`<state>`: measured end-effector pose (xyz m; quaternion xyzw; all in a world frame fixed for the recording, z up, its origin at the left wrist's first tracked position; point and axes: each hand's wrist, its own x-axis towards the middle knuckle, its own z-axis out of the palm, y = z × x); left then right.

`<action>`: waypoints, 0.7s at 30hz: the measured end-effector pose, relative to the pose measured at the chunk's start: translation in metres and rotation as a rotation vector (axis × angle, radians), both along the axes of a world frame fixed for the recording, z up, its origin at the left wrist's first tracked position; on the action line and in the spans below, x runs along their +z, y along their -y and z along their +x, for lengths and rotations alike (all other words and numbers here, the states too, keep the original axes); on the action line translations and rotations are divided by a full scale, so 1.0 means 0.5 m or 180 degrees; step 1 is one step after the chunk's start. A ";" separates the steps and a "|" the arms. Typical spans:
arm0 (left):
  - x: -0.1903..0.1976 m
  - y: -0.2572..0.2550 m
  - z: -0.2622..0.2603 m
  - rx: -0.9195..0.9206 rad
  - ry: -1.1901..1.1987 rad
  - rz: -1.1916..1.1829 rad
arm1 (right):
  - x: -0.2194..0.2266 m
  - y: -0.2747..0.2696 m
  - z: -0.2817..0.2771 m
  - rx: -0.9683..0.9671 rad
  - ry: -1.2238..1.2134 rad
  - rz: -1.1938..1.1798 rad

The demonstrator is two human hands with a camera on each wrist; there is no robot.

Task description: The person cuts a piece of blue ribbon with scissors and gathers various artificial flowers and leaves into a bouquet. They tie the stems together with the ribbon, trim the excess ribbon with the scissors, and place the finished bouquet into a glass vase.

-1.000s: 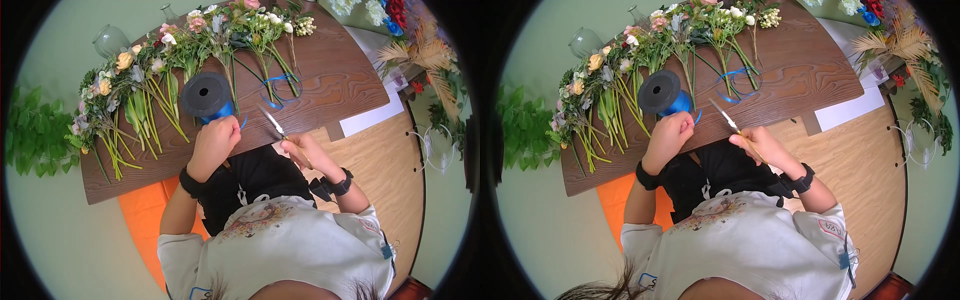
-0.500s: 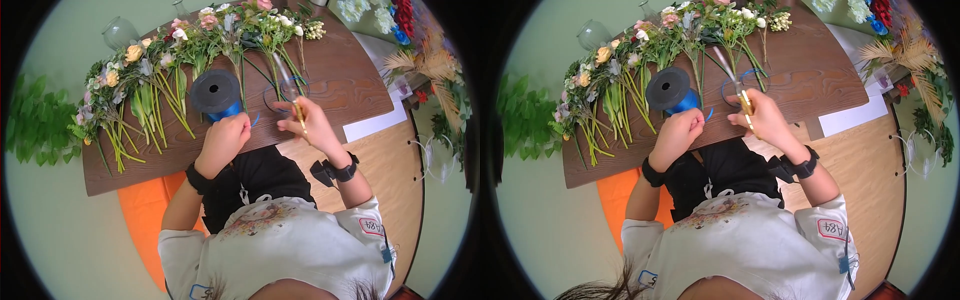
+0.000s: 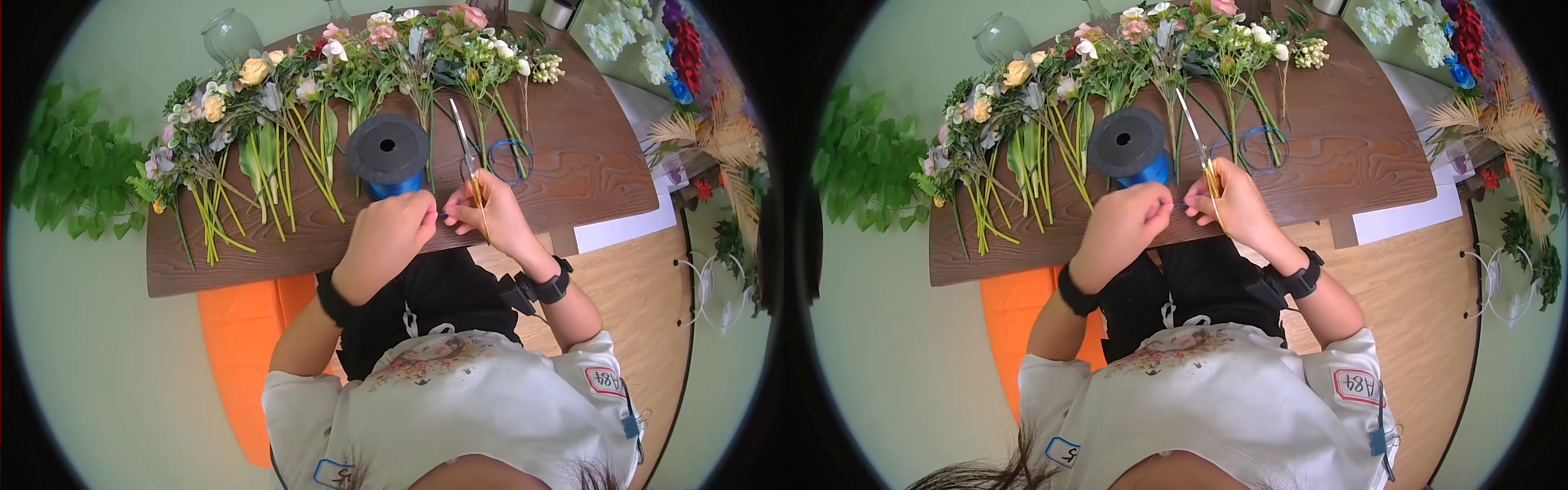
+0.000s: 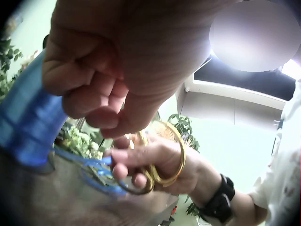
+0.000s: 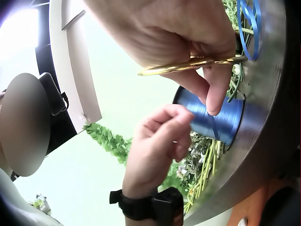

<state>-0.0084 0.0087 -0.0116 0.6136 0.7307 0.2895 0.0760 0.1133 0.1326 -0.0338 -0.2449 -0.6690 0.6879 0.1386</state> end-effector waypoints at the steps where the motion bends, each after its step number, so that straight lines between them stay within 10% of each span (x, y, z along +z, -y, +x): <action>1: 0.032 0.004 -0.001 0.0148 -0.0048 0.0368 | 0.003 -0.001 0.003 -0.0004 0.0000 -0.0001; 5: 0.103 -0.008 -0.056 0.0213 -0.0753 0.1222 | 0.002 0.012 0.021 0.0057 0.0074 -0.0120; 21: 0.050 -0.084 -0.075 -0.0281 -0.0991 -0.0018 | -0.021 0.038 0.111 0.0806 0.0117 -0.0367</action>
